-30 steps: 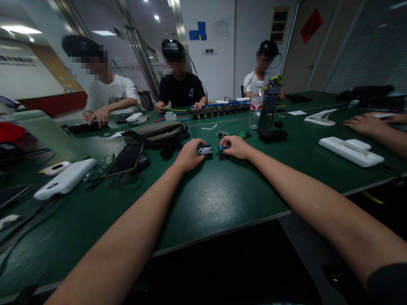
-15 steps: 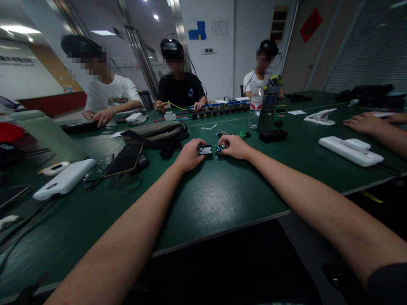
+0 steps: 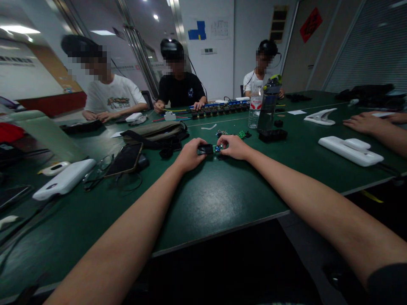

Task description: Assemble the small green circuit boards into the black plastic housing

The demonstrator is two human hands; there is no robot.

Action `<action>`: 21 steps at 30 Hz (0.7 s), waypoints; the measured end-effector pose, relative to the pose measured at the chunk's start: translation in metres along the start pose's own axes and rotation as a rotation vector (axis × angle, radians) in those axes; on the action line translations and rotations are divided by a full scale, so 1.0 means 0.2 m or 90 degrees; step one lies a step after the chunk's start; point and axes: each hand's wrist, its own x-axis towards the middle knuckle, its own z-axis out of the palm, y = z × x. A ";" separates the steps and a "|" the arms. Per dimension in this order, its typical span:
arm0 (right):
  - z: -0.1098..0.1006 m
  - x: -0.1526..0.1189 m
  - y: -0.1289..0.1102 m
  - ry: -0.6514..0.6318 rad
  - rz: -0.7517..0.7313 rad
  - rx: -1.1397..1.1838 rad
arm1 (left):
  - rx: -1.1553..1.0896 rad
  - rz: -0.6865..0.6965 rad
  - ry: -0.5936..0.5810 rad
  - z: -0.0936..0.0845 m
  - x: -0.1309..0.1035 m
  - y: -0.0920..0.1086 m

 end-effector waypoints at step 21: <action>0.00 0.00 0.01 -0.006 0.012 -0.003 | -0.013 0.011 0.009 -0.01 0.00 0.01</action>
